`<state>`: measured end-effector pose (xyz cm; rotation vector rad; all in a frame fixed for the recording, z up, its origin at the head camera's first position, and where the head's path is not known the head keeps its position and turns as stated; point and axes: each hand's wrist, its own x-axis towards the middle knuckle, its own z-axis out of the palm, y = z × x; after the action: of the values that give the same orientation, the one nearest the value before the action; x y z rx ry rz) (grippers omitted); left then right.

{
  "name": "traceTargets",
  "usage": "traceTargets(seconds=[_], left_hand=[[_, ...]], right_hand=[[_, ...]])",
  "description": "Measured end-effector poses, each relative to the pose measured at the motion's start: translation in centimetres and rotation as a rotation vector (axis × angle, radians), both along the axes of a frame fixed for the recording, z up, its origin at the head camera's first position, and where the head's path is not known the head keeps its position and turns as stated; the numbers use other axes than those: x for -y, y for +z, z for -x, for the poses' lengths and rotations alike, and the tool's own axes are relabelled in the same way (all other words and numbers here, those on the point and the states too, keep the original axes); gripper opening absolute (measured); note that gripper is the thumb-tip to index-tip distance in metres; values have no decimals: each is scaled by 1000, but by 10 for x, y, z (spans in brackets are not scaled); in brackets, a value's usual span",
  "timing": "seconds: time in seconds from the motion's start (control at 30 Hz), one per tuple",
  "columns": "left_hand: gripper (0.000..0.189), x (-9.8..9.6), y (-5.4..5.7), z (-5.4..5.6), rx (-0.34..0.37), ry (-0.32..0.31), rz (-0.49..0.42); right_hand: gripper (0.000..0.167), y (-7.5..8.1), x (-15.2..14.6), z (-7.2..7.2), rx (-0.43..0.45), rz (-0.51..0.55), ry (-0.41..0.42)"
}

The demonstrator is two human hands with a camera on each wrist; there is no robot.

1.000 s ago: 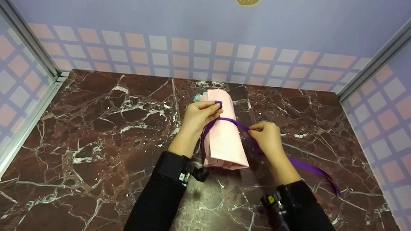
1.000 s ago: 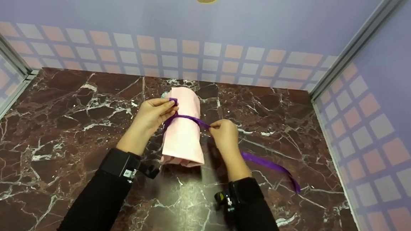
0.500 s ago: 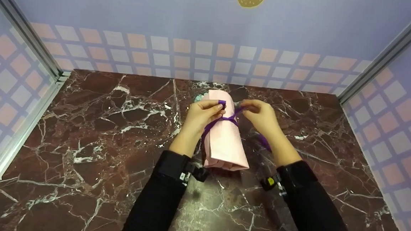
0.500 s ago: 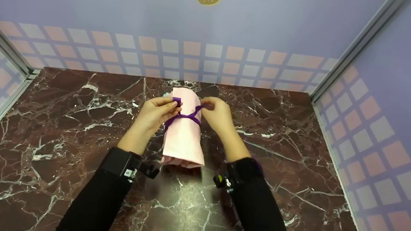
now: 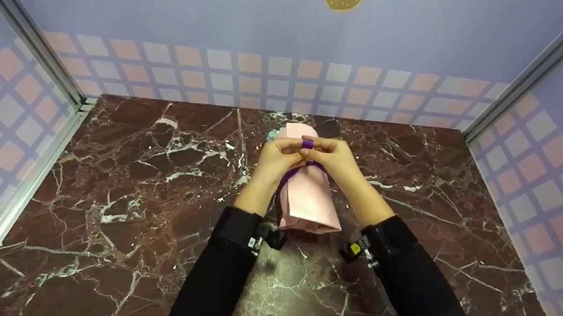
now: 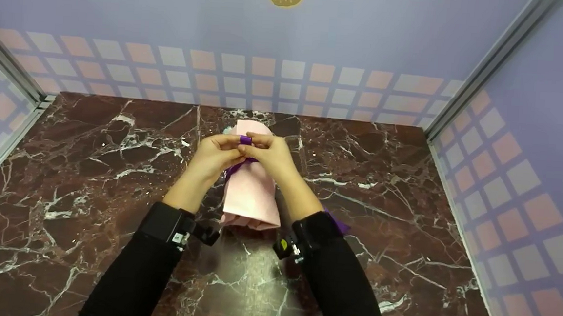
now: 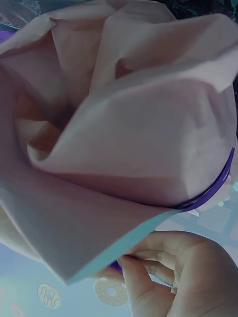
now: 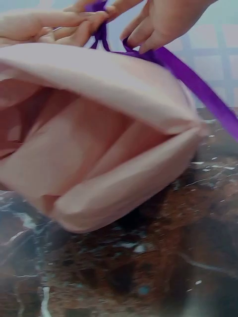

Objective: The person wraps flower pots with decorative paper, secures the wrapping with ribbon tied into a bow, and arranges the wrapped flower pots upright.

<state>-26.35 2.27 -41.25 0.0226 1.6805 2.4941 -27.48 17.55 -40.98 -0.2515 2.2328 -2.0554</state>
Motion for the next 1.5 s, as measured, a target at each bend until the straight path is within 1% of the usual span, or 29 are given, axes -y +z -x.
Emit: traceTargets(seconds=[0.17, 0.27, 0.37, 0.43, 0.5, 0.53, 0.6, 0.67, 0.7, 0.77, 0.83, 0.87, 0.93, 1.0, 1.1, 1.17, 1.27, 1.33, 1.37, 1.43, 1.5], left_hand=[[34, -1, 0, -1, -1, -37, 9], [36, 0, 0, -2, 11, -55, 19], [36, 3, 1, -3, 42, -73, 31], [35, 6, 2, -3, 64, -64, 44], [32, 10, 3, -2, 64, -36, 67], [31, 12, 4, 0, 52, -15, 85], [29, 16, 4, 4, -7, 18, 145], [29, 19, 3, 10, -98, 24, 249], [30, 20, 3, 14, -150, 15, 312], [34, 21, 0, 22, -244, -22, 442], [38, 22, -3, 30, -310, -76, 561], [40, 22, -5, 33, -333, -103, 610], [42, 21, -7, 38, -356, -157, 675], [42, 19, -8, 41, -370, -214, 711], [40, 14, -9, 45, -415, -290, 730], [36, 11, -10, 47, -469, -336, 737], [29, 9, -12, 49, -549, -376, 753], [25, 10, -13, 50, -567, -381, 753], [24, 10, -13, 50, -562, -374, 758], [22, 13, -13, 49, -518, -348, 763], [20, 16, -12, 48, -471, -300, 780]], right_hand=[[22, 0, 4, 0, 20, 69, -55], [11, 0, 3, 0, 0, 65, -74], [6, 0, 1, 0, -14, 56, -79], [7, 0, -1, 0, -26, 35, -80], [9, -1, -5, -1, -36, 15, -79], [10, -1, -6, -1, -39, 11, -75], [13, -1, -9, -2, -42, 18, -63], [11, -1, -12, -3, -43, 39, -43], [9, -1, -13, -3, -45, 58, -32], [4, -1, -14, -4, -50, 92, -10], [3, -1, -15, -5, -62, 104, 11], [4, -1, -15, -6, -64, 116, 23], [5, -1, -14, -6, -68, 127, 47], [4, -1, -13, -7, -66, 153, 74], [8, 0, -12, -8, -47, 198, 120], [10, 0, -12, -8, -35, 213, 145], [9, 1, -12, -9, -28, 209, 168], [8, 1, -12, -9, -28, 213, 170], [8, 1, -13, -9, -32, 210, 166], [8, 2, -14, -9, -42, 206, 155], [7, 2, -16, -8, -50, 190, 137]])
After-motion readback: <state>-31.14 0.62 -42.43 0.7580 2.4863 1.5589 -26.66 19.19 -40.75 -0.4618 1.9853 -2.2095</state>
